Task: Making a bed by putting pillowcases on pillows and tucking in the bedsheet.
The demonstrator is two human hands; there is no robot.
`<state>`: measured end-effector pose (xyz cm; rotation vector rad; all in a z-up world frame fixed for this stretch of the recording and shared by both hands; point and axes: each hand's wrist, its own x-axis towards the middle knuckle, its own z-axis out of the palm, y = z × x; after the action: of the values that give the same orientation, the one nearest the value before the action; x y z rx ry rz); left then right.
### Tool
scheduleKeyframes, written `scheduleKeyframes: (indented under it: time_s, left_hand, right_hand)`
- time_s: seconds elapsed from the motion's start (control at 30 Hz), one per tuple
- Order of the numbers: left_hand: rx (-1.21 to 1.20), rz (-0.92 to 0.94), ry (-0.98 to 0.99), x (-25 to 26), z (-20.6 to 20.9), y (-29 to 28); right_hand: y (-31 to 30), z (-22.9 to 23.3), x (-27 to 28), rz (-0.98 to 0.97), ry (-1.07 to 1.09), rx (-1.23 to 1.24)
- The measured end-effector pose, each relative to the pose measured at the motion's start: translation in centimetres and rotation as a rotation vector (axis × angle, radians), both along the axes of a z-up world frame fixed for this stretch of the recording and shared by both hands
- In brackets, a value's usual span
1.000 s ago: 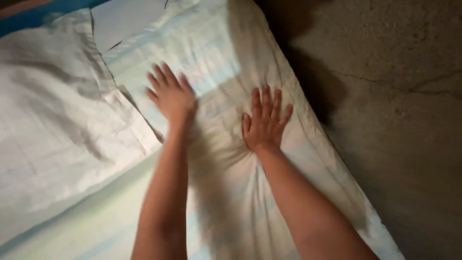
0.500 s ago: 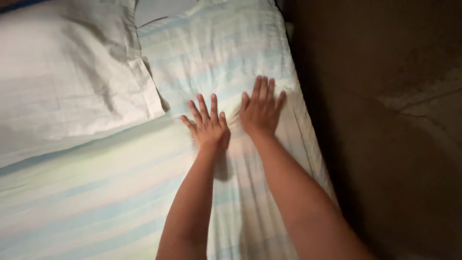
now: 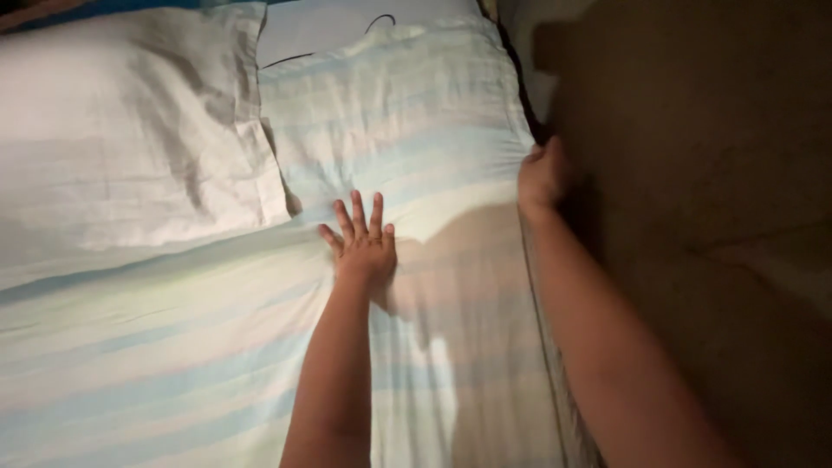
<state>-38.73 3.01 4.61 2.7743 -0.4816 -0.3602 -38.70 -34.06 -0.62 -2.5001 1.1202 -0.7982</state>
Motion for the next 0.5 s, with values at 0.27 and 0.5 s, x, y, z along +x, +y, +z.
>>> scheduleKeyframes:
  time_s: [0.27,0.5]
  left_hand:
    - [-0.031,0.009,-0.075,-0.7,0.0,0.3]
    - [0.173,0.057,-0.07,-0.9,1.6,-1.9]
  right_hand:
    - [6.6,6.2,-10.3,0.143,0.048,0.242]
    - [12.9,7.8,-15.7,0.064,0.108,0.023]
